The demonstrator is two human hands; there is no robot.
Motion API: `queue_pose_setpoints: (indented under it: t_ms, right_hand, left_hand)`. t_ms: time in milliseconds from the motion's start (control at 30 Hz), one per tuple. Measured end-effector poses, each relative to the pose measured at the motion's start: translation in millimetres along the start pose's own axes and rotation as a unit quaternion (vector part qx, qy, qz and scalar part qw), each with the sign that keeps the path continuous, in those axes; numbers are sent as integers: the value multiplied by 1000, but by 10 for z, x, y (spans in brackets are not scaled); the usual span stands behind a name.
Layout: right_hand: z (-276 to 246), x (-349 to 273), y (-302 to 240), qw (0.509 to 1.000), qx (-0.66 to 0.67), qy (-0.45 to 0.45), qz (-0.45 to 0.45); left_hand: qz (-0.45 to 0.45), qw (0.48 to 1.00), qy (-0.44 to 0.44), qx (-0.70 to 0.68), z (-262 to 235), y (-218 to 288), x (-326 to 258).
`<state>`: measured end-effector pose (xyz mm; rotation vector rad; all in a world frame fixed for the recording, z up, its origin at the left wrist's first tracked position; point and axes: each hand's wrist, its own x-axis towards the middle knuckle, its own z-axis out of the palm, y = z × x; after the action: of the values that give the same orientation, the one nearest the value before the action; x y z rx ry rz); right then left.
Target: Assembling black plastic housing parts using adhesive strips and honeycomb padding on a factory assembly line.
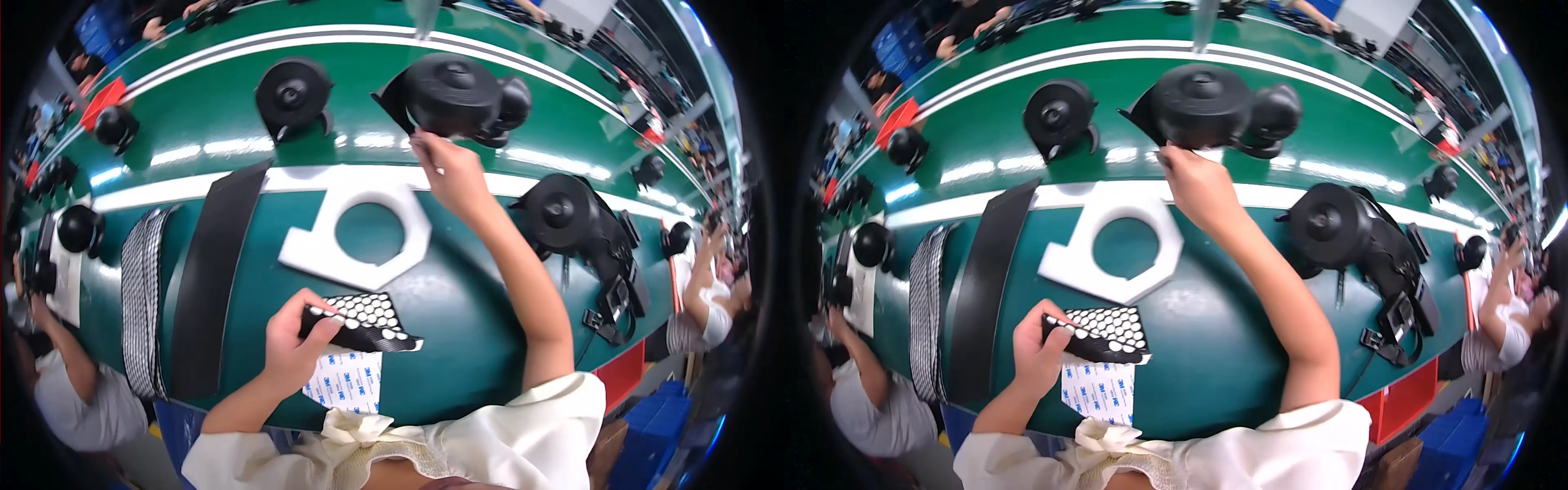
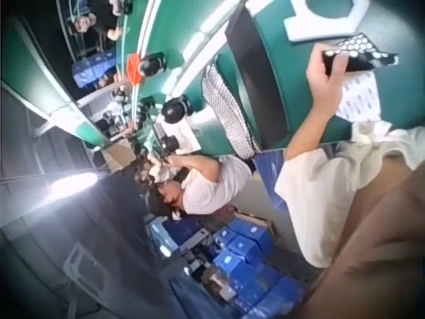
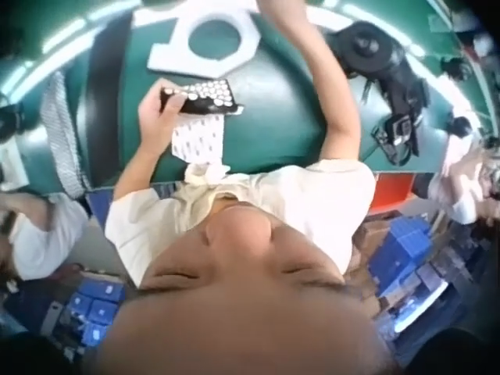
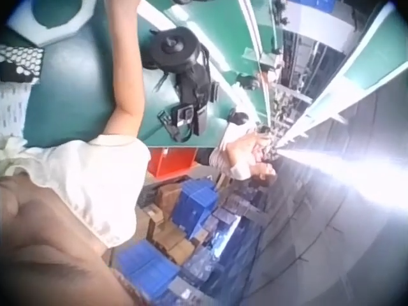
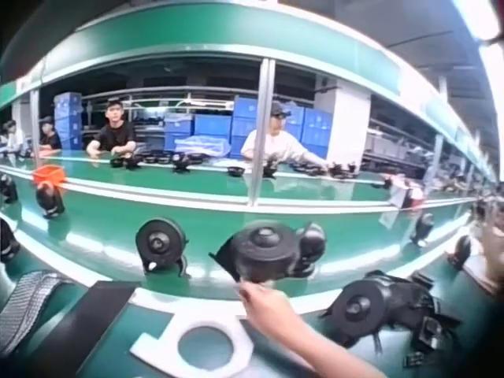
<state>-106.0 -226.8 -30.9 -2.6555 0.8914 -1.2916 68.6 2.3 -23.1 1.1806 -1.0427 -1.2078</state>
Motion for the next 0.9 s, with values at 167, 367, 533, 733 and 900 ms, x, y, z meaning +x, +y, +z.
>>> queue_pose_setpoints:
  t_ms: [167,367,533,733,900]
  right_hand:
    - [577,-37,879,950,-295,-98,37]
    - [782,-90,1252,938,-297,-119,133]
    - [578,62,1275,895,-231,-313,218]
    - [377,70,853,842,-347,-334,243]
    - [411,790,173,962,-183,-173,105]
  left_hand:
    - [-1,1000,24,14,-22,-164,28]
    - [-1,998,66,4,0,-211,7]
    - [0,998,50,23,-22,-189,-8]
    - [-31,999,1,11,31,-113,63]
    - [-53,999,-10,4,-12,-74,53]
